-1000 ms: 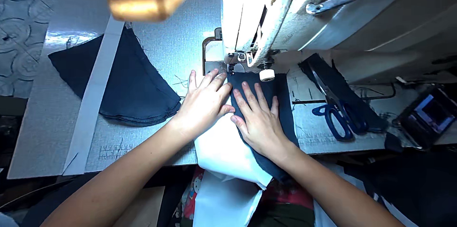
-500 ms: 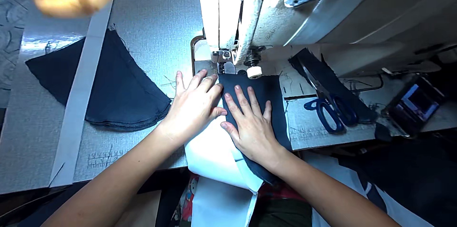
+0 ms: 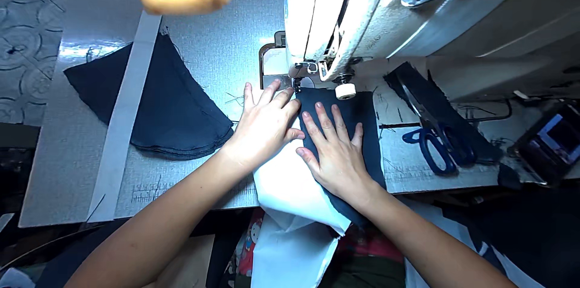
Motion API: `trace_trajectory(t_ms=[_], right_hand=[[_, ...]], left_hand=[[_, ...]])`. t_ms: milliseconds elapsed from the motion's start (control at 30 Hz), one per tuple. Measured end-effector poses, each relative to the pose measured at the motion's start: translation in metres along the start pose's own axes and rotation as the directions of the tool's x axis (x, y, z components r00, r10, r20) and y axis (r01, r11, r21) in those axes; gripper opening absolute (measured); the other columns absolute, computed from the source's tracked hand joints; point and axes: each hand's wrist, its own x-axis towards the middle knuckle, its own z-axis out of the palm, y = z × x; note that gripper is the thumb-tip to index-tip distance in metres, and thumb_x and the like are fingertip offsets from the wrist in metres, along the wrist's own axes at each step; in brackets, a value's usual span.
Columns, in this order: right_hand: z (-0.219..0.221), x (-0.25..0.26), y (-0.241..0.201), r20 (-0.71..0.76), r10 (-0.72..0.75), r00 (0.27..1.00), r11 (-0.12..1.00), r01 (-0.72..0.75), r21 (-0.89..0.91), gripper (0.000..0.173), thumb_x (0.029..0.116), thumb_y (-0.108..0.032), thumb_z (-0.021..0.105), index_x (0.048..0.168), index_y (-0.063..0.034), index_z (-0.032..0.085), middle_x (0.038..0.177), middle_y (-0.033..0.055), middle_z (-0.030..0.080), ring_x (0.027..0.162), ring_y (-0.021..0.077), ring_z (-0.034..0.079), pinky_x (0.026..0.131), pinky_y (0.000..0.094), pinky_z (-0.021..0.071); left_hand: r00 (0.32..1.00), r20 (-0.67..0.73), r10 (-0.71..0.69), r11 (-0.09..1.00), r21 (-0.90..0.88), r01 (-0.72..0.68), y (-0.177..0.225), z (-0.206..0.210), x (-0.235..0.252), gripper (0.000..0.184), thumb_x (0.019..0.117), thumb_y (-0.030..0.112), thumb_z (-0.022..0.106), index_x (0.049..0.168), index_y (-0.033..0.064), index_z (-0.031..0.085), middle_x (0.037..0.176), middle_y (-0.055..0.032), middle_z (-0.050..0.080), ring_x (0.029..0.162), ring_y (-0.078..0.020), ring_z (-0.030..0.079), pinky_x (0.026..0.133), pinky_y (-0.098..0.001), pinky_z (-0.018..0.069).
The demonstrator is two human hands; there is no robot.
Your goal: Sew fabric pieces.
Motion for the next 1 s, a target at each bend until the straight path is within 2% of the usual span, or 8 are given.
trace_trajectory(t_ms=[367, 467, 533, 633, 733, 800, 867, 1000], right_hand=[[-0.004, 0.005, 0.004, 0.034, -0.023, 0.999, 1.000, 0.023, 0.000, 0.067, 0.1023, -0.053, 0.042, 0.161, -0.0223, 0.036, 0.170, 0.0080, 0.025, 0.156, 0.0415, 0.018, 0.105, 0.0845, 0.0159], [-0.008, 0.006, 0.003, 0.064, -0.024, 0.998, 1.000, 0.023, 0.009, 0.068, 0.1020, -0.051, 0.045, 0.162, -0.0209, 0.035, 0.170, 0.0095, 0.025, 0.157, 0.0423, 0.017, 0.105, 0.0846, 0.0156], [-0.021, 0.009, 0.004, 0.167, -0.028, 0.986, 0.998, 0.020, 0.051, 0.074, 0.0971, -0.047, 0.058, 0.162, -0.0208, 0.033, 0.171, 0.0112, 0.022, 0.157, 0.0422, 0.012, 0.107, 0.0840, 0.0127], [-0.045, 0.009, 0.015, 0.299, -0.070, 0.952, 0.990, 0.029, 0.137, 0.076, 0.0965, -0.056, 0.060, 0.161, -0.0239, 0.036, 0.172, 0.0086, 0.020, 0.159, 0.0386, 0.008, 0.115, 0.0781, 0.0080], [-0.066, -0.014, 0.035, 0.133, -0.129, 0.983, 0.976, 0.101, 0.194, 0.055, 0.1008, -0.038, 0.057, 0.152, -0.0204, 0.052, 0.166, 0.0098, 0.035, 0.155, 0.0396, 0.023, 0.117, 0.0739, 0.0178], [-0.078, -0.040, 0.048, -0.024, -0.149, 0.989, 0.974, 0.151, 0.169, 0.049, 0.0960, -0.017, 0.055, 0.145, -0.0179, 0.060, 0.159, 0.0118, 0.045, 0.151, 0.0405, 0.033, 0.114, 0.0705, 0.0287], [-0.080, -0.069, 0.060, -0.132, -0.168, 0.977, 0.980, 0.180, 0.088, 0.054, 0.0863, -0.004, 0.053, 0.137, -0.0169, 0.067, 0.153, 0.0132, 0.052, 0.146, 0.0419, 0.041, 0.110, 0.0680, 0.0359], [-0.057, -0.116, 0.076, -0.202, -0.163, 0.966, 0.986, 0.157, -0.048, 0.057, 0.0808, 0.001, 0.059, 0.134, -0.0171, 0.067, 0.149, 0.0147, 0.057, 0.141, 0.0442, 0.048, 0.104, 0.0710, 0.0396]], left_hand=[[0.999, 0.022, -0.037, 0.999, 0.036, 0.036, 0.003, -0.003, 0.002, 0.057, 0.0877, 0.044, 0.076, 0.129, 0.0053, 0.068, 0.146, -0.0185, 0.057, 0.145, -0.0464, 0.041, 0.108, -0.0841, 0.0162], [0.994, 0.047, 0.097, 0.995, 0.029, -0.098, 0.004, -0.012, -0.010, 0.048, 0.0912, 0.042, 0.071, 0.123, 0.0058, 0.071, 0.136, -0.0178, 0.064, 0.143, -0.0466, 0.043, 0.108, -0.0825, 0.0200], [0.958, 0.030, 0.284, 0.958, -0.059, -0.282, 0.012, -0.019, -0.026, 0.043, 0.0975, 0.046, 0.056, 0.111, 0.0096, 0.076, 0.108, -0.0103, 0.075, 0.124, -0.0380, 0.064, 0.108, -0.0783, 0.0299], [0.895, 0.103, 0.434, 0.894, -0.174, -0.413, 0.039, -0.031, -0.054, 0.075, 0.0987, 0.069, 0.030, 0.109, 0.0112, 0.076, 0.091, -0.0058, 0.076, 0.101, -0.0293, 0.074, 0.107, -0.0760, 0.0336], [0.833, 0.216, 0.509, 0.861, -0.145, -0.488, 0.071, -0.032, -0.076, 0.082, 0.0850, 0.080, 0.043, 0.101, 0.0066, 0.076, 0.077, -0.0084, 0.071, 0.078, -0.0320, 0.073, 0.096, -0.0773, 0.0415], [0.806, 0.301, 0.509, 0.858, -0.104, -0.503, 0.091, -0.031, -0.082, 0.046, 0.0843, 0.050, 0.074, 0.088, 0.0039, 0.074, 0.086, -0.0119, 0.070, 0.086, -0.0348, 0.071, 0.097, -0.0728, 0.0441], [0.820, 0.217, 0.530, 0.839, 0.009, -0.545, 0.102, -0.022, -0.083, 0.008, 0.0836, 0.007, 0.072, 0.076, 0.0056, 0.070, 0.089, -0.0113, 0.067, 0.090, -0.0314, 0.071, 0.096, -0.0646, 0.0506], [0.811, 0.106, 0.575, 0.817, -0.016, -0.577, 0.115, -0.023, -0.078, 0.010, 0.0906, 0.009, 0.056, 0.086, 0.0103, 0.065, 0.065, -0.0044, 0.062, 0.062, -0.0244, 0.069, 0.089, -0.0564, 0.0561]])
